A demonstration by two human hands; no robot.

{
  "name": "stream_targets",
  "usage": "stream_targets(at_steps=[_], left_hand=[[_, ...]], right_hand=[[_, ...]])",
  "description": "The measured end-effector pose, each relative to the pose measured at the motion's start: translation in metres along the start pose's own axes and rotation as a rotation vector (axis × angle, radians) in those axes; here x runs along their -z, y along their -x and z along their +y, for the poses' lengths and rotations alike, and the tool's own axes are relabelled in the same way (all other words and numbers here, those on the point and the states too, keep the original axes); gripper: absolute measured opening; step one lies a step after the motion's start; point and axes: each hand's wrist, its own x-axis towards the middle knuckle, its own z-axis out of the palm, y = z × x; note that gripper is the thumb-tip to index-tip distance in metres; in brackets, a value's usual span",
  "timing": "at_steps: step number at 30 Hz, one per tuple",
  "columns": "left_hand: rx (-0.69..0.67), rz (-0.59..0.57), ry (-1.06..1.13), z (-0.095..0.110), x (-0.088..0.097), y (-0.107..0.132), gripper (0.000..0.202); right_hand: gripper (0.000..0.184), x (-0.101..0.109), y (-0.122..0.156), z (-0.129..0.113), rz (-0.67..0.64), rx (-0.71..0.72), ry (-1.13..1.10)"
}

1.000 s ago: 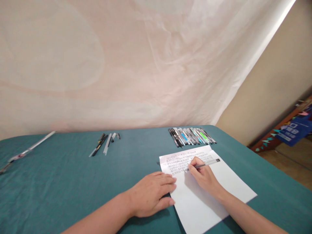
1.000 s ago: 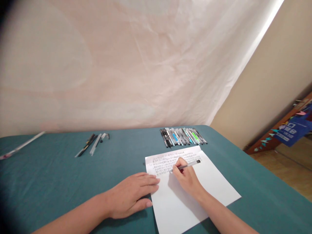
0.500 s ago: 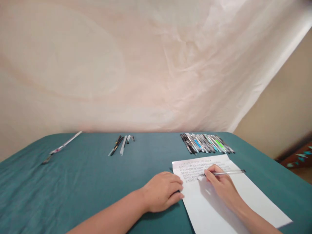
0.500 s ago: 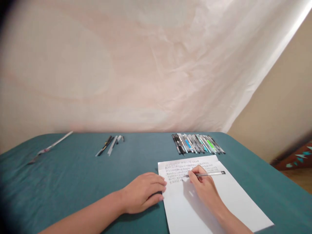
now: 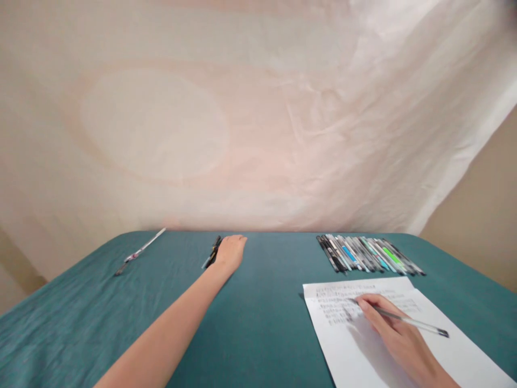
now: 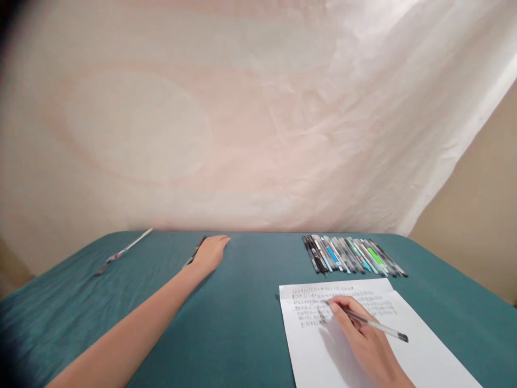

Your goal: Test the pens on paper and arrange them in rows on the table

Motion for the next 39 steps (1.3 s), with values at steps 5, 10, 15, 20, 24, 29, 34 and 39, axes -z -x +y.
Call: stream_targets(at_steps=[5,10,15,20,24,29,34,39], left_hand=[[0.039,0.008,-0.076,-0.012,-0.007,-0.013,0.028],[-0.001,-0.026,-0.086,-0.001,-0.008,-0.01,0.025],[-0.085,-0.061,-0.056,0.031,-0.007,0.007,0.026],[-0.178,-0.122,0.097,0.072,-0.003,0.024,0.024],[-0.205,-0.072,0.333,0.093,-0.004,0.03,0.025],[-0.172,0.009,0.662,0.102,-0.012,0.036,0.027],[-0.06,0.022,0.969,0.102,-0.022,0.038,0.029],[0.063,-0.022,1.192,0.108,-0.026,0.037,0.033]], right_hand=[[0.027,0.001,0.0,-0.004,-0.039,-0.032,-0.021],[0.028,0.0,0.001,-0.007,-0.051,-0.048,-0.067],[0.029,0.001,0.001,-0.008,-0.015,-0.054,-0.151],[0.02,0.002,-0.001,-0.005,0.034,-0.072,-0.282],[0.013,0.001,-0.002,-0.001,0.032,-0.046,-0.355],[0.008,-0.002,-0.002,0.003,-0.026,-0.016,-0.351],[0.01,-0.004,-0.001,0.004,-0.037,0.012,-0.288],[0.009,-0.003,0.003,0.001,-0.053,0.119,-0.154]])
